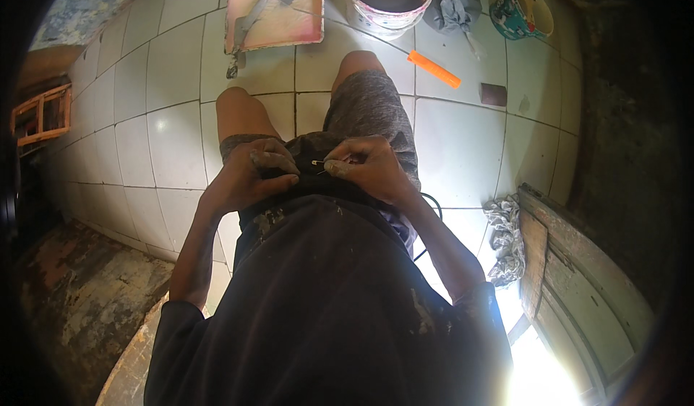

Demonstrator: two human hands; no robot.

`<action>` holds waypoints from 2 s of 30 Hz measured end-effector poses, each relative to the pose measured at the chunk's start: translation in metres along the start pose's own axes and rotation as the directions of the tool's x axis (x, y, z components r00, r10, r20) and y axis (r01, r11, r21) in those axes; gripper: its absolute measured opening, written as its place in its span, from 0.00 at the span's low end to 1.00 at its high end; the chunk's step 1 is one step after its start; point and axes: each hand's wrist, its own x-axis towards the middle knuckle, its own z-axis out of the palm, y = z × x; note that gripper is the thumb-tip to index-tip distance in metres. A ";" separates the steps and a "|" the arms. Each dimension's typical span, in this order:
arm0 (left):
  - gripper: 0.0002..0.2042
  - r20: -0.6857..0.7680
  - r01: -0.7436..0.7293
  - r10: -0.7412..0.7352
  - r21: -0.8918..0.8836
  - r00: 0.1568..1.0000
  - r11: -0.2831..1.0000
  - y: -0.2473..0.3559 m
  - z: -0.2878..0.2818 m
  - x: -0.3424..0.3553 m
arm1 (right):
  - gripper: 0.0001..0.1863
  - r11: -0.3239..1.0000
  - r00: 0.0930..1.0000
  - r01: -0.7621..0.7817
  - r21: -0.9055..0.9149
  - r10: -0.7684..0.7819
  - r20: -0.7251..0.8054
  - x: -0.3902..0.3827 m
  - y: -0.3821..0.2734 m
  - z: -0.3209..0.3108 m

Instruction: The person prepares a paint tray by pouring grey liquid from a bucket and using a scraper to spread and mix it, then attaches a handle to a paint roller.

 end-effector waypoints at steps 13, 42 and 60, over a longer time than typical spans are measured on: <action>0.08 0.000 -0.029 0.029 0.046 1.000 0.999 0.004 0.005 0.007 | 0.05 0.999 0.997 -0.009 0.031 0.006 0.073 0.003 0.004 -0.001; 0.10 0.008 0.202 -0.202 0.030 0.979 0.979 -0.012 0.011 0.034 | 0.06 0.968 0.992 0.113 -0.224 -0.124 -0.036 0.013 0.003 0.006; 0.10 -0.106 0.321 -0.331 -0.097 0.938 0.942 -0.008 0.020 0.028 | 0.08 0.964 0.995 0.021 -0.266 -0.047 -0.090 0.026 0.004 0.017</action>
